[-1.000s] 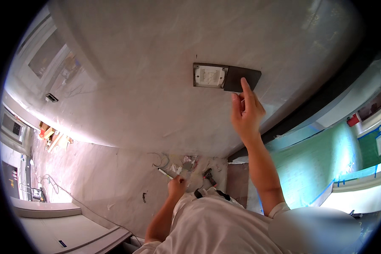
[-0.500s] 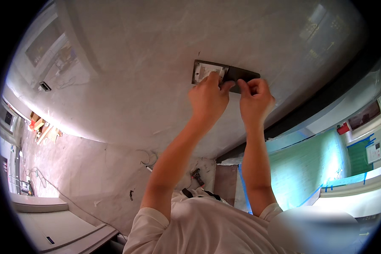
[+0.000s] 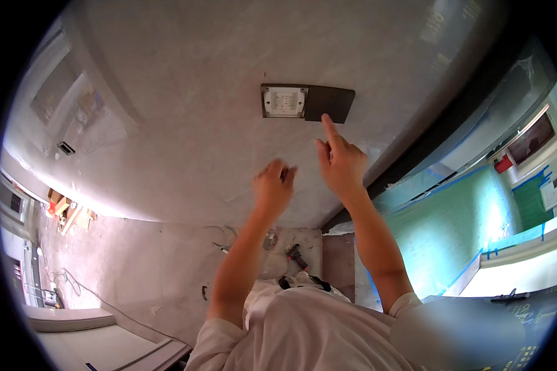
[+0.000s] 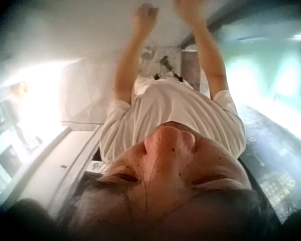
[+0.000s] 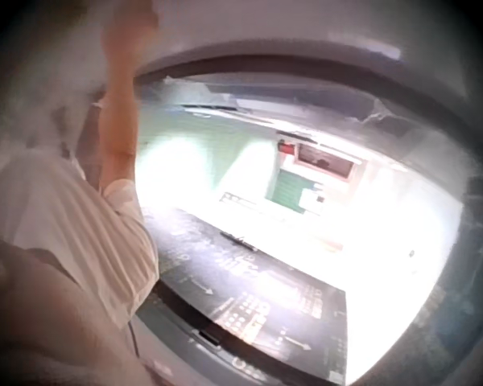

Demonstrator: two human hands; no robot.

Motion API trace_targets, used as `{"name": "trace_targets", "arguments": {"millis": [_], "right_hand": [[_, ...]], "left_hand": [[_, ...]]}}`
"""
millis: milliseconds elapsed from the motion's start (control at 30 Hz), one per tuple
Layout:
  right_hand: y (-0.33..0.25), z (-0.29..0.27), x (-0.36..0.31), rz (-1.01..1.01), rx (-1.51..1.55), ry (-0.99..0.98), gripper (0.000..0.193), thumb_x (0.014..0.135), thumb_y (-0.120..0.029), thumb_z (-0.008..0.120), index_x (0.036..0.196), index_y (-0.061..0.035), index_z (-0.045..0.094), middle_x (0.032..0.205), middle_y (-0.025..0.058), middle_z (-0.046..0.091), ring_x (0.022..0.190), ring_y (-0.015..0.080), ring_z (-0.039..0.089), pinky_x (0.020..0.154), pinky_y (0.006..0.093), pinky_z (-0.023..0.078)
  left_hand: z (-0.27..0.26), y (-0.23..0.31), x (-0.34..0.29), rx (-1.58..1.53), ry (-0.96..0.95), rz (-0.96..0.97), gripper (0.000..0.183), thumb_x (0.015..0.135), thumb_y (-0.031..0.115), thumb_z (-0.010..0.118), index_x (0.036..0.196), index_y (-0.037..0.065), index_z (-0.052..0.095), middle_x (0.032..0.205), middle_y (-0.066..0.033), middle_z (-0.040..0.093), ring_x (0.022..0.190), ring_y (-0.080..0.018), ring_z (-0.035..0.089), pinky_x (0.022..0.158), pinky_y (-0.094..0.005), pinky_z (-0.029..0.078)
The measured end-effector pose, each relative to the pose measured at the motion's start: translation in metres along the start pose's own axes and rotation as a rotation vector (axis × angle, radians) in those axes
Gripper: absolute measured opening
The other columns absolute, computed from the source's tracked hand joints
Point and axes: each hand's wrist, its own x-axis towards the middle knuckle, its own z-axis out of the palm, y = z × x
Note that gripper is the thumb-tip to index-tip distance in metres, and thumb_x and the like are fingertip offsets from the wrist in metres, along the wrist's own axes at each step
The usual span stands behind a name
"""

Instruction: The person installs a rectangular electrical fixture on the ceiling by positioning a dark cover plate over the junction box and securing it with a cordless drill. They then move to a wall outlet, strip the ends of several colored wires using pliers, and prepare them for connection.

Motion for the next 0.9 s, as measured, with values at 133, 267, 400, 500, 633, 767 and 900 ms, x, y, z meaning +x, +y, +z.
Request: {"name": "trace_targets", "arguments": {"millis": [133,267,400,500,633,767,900], "right_hand": [[0.001,0.016,-0.005,-0.029,-0.14,-0.081,0.073,0.089,-0.019,0.072,0.155,-0.0168,0.04,0.069,0.0032,0.065,0.052,0.0242,0.06,0.049,0.0358,0.049],[-0.006,0.014,-0.003,0.016,-0.064,-0.112,0.08,0.088,-0.019,0.072,0.158,-0.0141,0.033,0.071,0.003,0.066,0.051,0.0244,0.06,0.05,0.037,0.049],[-0.022,-0.001,0.027,0.062,0.066,-0.025,0.081,0.09,-0.02,0.069,0.159,-0.0121,0.028,0.071,0.0043,0.065,0.051,0.0235,0.06,0.05,0.0379,0.05],[-0.02,0.003,0.022,0.071,0.112,-0.036,0.077,0.089,-0.018,0.069,0.157,-0.0118,0.033,0.07,0.0043,0.064,0.05,0.0231,0.059,0.049,0.0372,0.049],[-0.01,0.021,-0.009,0.01,0.042,-0.007,0.073,0.088,-0.017,0.069,0.155,-0.0121,0.038,0.067,0.0035,0.062,0.048,0.0234,0.058,0.048,0.0368,0.048],[-0.008,0.02,-0.011,0.073,0.046,-0.035,0.073,0.087,-0.017,0.07,0.155,-0.0143,0.04,0.067,0.0026,0.062,0.048,0.0234,0.056,0.048,0.0365,0.046],[-0.018,0.001,0.025,0.033,0.109,0.108,0.074,0.087,-0.015,0.07,0.154,-0.0146,0.04,0.067,0.0032,0.061,0.049,0.0236,0.057,0.047,0.0364,0.045]], "left_hand": [[-0.016,-0.079,-0.093,0.193,-0.224,-0.131,0.022,0.086,0.019,0.073,0.079,0.002,0.06,0.072,-0.0153,0.066,0.066,-0.033,0.065,0.062,-0.0424,0.049],[-0.046,-0.147,-0.196,0.267,-0.299,-0.455,0.022,0.084,0.022,0.072,0.083,0.001,0.065,0.078,-0.0173,0.069,0.072,-0.0365,0.067,0.065,-0.0443,0.051],[-0.07,-0.196,-0.282,0.298,-0.342,-0.639,0.023,0.078,0.023,0.075,0.079,0.002,0.067,0.078,-0.0161,0.07,0.071,-0.0364,0.067,0.066,-0.0446,0.052],[-0.083,-0.224,-0.333,0.42,-0.366,-0.671,0.023,0.073,0.021,0.08,0.082,0.001,0.071,0.077,-0.0178,0.071,0.07,-0.0351,0.068,0.065,-0.0436,0.053],[-0.103,-0.25,-0.388,0.258,-0.325,-0.905,0.015,0.078,0.014,0.079,0.077,0.002,0.07,0.066,-0.0081,0.068,0.051,-0.0159,0.063,0.048,-0.0328,0.05],[-0.105,-0.231,-0.383,0.121,-0.313,-1.079,0.015,0.079,0.013,0.079,0.081,0.001,0.07,0.066,-0.0076,0.067,0.052,-0.0157,0.062,0.047,-0.0314,0.05],[-0.106,-0.24,-0.383,0.154,-0.341,-1.026,0.017,0.08,0.014,0.079,0.083,0.0,0.07,0.068,-0.0081,0.067,0.054,-0.0158,0.062,0.048,-0.0311,0.051]]}}
